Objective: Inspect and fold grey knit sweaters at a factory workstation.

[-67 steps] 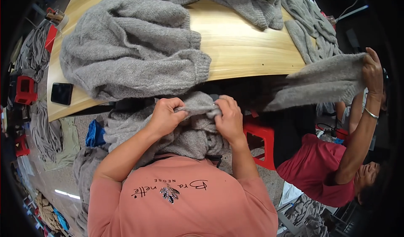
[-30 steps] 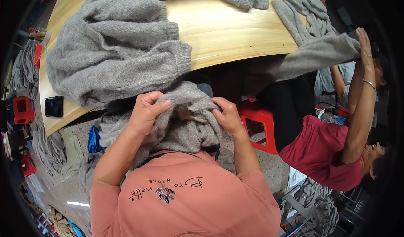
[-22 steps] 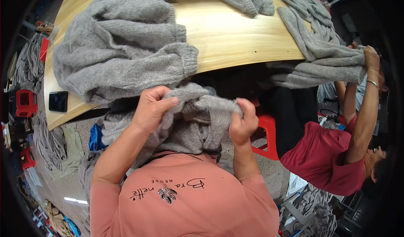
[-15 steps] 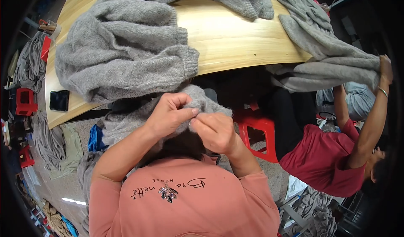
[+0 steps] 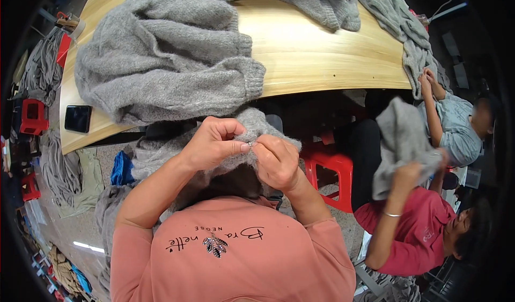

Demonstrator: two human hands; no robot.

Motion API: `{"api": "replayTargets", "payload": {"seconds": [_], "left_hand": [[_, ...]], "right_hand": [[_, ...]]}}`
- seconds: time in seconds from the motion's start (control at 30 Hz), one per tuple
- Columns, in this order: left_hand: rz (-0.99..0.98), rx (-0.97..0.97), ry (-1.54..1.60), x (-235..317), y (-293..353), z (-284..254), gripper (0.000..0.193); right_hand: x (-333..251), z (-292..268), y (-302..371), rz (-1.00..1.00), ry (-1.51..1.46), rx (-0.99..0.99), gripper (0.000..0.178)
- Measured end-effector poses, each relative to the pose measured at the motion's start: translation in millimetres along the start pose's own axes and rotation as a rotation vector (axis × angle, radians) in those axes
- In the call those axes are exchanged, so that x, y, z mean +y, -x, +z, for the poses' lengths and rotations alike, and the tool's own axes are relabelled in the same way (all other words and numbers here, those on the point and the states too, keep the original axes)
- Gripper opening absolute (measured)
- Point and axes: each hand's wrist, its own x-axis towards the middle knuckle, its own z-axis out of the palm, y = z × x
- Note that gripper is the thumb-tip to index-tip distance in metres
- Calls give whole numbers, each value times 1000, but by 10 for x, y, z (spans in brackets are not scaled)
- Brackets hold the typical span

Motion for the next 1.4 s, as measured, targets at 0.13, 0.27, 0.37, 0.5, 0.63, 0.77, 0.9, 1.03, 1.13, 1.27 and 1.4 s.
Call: {"api": "replayTargets", "payload": {"seconds": [0.13, 0.27, 0.37, 0.5, 0.63, 0.77, 0.9, 1.03, 1.13, 1.27, 1.4], "left_hand": [[-82, -64, 203, -11, -3, -67, 4], [-71, -67, 237, 18, 23, -70, 4], [-70, -52, 212, 39, 20, -42, 7], [-98, -34, 232, 27, 60, -62, 8], [-110, -63, 158, -29, 87, -47, 8], [-175, -53, 103, 10, 94, -39, 8], [-135, -35, -61, -36, 119, -14, 7], [-160, 47, 1, -28, 118, 2, 4], [-171, 66, 2, -44, 116, 20, 4], [-251, 83, 22, -147, 139, 80, 2], [-211, 78, -27, -137, 123, 93, 2]], "right_hand": [[-41, 7, 27, -84, 35, 23, 21], [-31, -5, 37, -107, 71, 64, 23], [-42, -4, 30, -91, 39, 14, 25], [-76, -39, -68, 266, -313, 65, 26], [-26, -77, -87, 682, -781, -111, 23], [12, -22, -8, 677, -639, -220, 12], [-24, 46, 49, 935, -814, -158, 7], [-9, 15, -14, 1007, -874, -197, 6], [1, -25, -1, 835, -727, -381, 6], [-60, 127, 78, 597, -446, -182, 5], [-34, 119, 94, 813, -589, -111, 4]]}}
